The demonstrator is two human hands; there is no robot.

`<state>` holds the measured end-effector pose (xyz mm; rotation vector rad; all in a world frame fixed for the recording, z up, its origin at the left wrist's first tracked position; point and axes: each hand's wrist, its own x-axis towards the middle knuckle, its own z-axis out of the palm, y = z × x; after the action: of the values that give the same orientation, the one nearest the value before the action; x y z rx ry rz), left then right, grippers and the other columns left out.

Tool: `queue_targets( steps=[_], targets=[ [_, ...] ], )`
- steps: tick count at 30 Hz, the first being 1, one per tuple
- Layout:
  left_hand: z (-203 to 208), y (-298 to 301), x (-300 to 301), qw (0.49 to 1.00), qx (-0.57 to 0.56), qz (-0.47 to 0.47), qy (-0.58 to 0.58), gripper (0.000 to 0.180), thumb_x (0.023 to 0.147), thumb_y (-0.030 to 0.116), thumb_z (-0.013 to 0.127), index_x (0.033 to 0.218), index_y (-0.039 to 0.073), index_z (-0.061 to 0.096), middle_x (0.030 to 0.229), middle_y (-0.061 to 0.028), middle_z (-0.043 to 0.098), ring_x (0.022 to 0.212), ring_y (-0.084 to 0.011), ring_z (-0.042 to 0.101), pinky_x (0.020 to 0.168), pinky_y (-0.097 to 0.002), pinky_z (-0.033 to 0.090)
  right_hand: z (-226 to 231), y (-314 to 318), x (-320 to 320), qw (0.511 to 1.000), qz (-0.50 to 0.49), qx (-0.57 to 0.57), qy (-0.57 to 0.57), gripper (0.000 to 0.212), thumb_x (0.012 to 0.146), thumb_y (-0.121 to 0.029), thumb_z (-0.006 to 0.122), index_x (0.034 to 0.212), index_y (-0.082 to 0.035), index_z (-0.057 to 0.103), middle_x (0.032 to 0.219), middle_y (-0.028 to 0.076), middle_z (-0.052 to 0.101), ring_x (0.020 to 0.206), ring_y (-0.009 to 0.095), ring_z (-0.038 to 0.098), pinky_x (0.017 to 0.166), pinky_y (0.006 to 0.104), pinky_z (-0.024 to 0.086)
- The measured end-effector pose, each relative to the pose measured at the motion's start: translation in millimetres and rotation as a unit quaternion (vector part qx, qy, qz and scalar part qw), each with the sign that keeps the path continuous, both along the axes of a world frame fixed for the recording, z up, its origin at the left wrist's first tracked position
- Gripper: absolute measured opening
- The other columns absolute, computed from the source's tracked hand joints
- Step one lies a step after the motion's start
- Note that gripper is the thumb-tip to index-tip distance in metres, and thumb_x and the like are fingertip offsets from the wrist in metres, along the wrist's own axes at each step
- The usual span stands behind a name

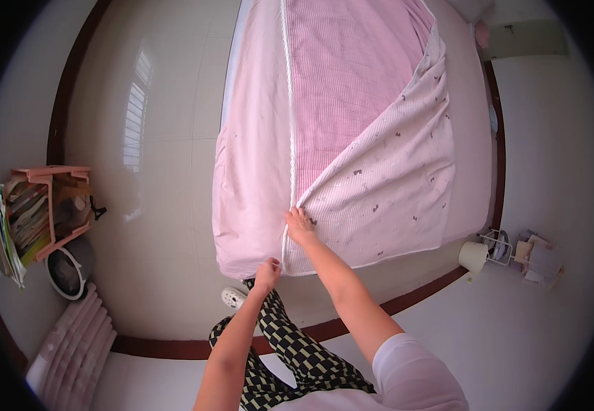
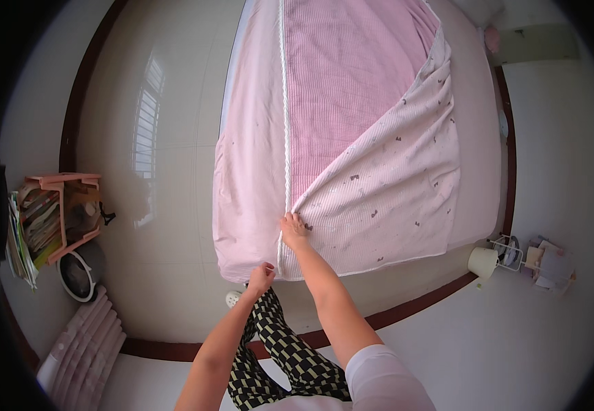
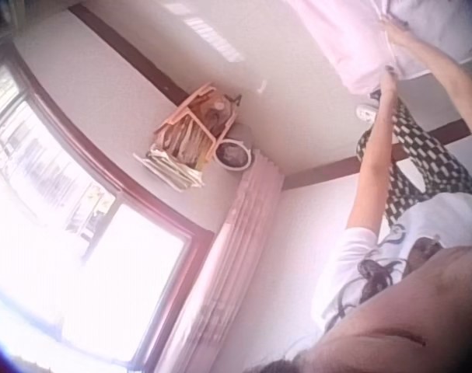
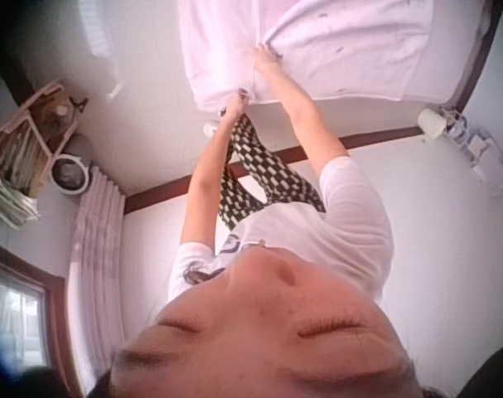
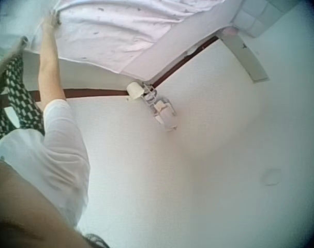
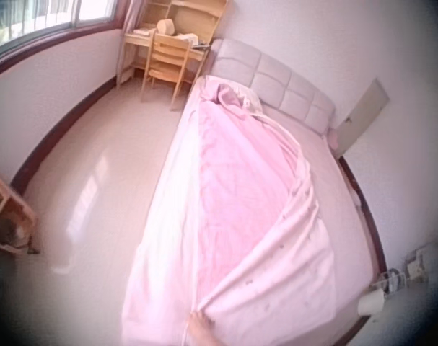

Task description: The person smooths and tucks the bedsheet around the mattress, rearranges a pillow, and then spreads and folds a blanket on the bed by hand.

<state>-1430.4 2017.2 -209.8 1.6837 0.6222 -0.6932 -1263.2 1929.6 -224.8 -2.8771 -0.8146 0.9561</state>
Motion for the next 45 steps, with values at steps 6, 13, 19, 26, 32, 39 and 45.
queue_targets(
  steps=[6, 13, 19, 26, 32, 39, 45],
  targets=[
    [34, 56, 14, 1.000, -0.004, 0.010, -0.022, 0.020, 0.074, 0.013, 0.053, 0.091, 0.002, 0.055, 0.075, -0.0145, 0.061, 0.071, -0.0284, 0.059, 0.065, -0.0352, 0.046, 13, -2, -19, 0.997, -0.063, -0.043, -0.017, 0.029, 0.069, -0.006, 0.052, 0.098, -0.003, 0.050, 0.106, 0.009, 0.042, 0.101, 0.027, 0.041, 0.088, 0.0374, 0.036],
    [53, 151, 5, 0.999, -0.029, 0.023, -0.028, 0.020, 0.074, 0.014, 0.053, 0.088, -0.001, 0.056, 0.072, -0.0142, 0.062, 0.067, -0.0217, 0.061, 0.063, -0.0304, 0.047, 49, 4, -49, 0.986, -0.153, -0.072, -0.009, 0.028, 0.072, -0.007, 0.046, 0.099, -0.001, 0.051, 0.116, 0.011, 0.042, 0.106, 0.027, 0.042, 0.087, 0.0379, 0.037],
    [88, 262, -13, 1.000, 0.012, 0.019, -0.003, 0.019, 0.076, 0.013, 0.051, 0.086, -0.002, 0.056, 0.072, -0.0119, 0.062, 0.067, -0.0189, 0.062, 0.063, -0.0286, 0.048, 85, 51, -47, 0.935, -0.282, -0.159, 0.142, 0.027, 0.073, -0.013, 0.047, 0.096, -0.003, 0.055, 0.105, 0.014, 0.054, 0.097, 0.030, 0.052, 0.081, 0.0419, 0.041],
    [81, 362, -3, 0.996, 0.069, 0.039, 0.034, 0.018, 0.077, 0.011, 0.050, 0.088, -0.002, 0.056, 0.071, -0.0095, 0.063, 0.064, -0.0152, 0.062, 0.061, -0.0252, 0.048, 81, 101, -6, 0.889, -0.456, 0.032, -0.007, 0.027, 0.073, -0.019, 0.049, 0.093, -0.003, 0.056, 0.093, 0.017, 0.059, 0.090, 0.029, 0.056, 0.078, 0.0379, 0.044],
    [87, 363, 87, 0.998, 0.056, 0.012, 0.017, 0.018, 0.077, 0.010, 0.049, 0.088, -0.003, 0.054, 0.070, -0.0095, 0.063, 0.064, -0.0148, 0.062, 0.060, -0.0246, 0.047, 60, 49, 91, 0.671, -0.703, 0.236, -0.014, 0.036, 0.074, -0.025, 0.051, 0.103, -0.003, 0.051, 0.098, 0.012, 0.056, 0.092, 0.023, 0.054, 0.080, 0.0336, 0.043],
    [78, 340, 224, 0.999, 0.028, 0.006, 0.040, 0.020, 0.079, 0.010, 0.048, 0.094, -0.003, 0.051, 0.073, -0.0096, 0.062, 0.064, -0.0145, 0.061, 0.056, -0.0221, 0.046, 17, 35, 206, 0.027, -0.800, 0.594, 0.082, 0.025, 0.080, -0.016, 0.047, 0.101, -0.003, 0.046, 0.100, 0.013, 0.052, 0.090, 0.024, 0.052, 0.072, 0.0355, 0.047],
    [66, 234, 356, 0.994, -0.075, -0.045, 0.059, 0.022, 0.083, 0.011, 0.045, 0.100, -0.003, 0.048, 0.081, -0.0122, 0.061, 0.071, -0.0163, 0.060, 0.062, -0.0238, 0.045, -45, -18, 215, -0.264, -0.721, 0.641, -0.014, 0.010, 0.079, -0.010, 0.048, 0.085, -0.002, 0.051, 0.082, 0.010, 0.057, 0.074, 0.023, 0.057, 0.066, 0.0365, 0.049]
  ],
)
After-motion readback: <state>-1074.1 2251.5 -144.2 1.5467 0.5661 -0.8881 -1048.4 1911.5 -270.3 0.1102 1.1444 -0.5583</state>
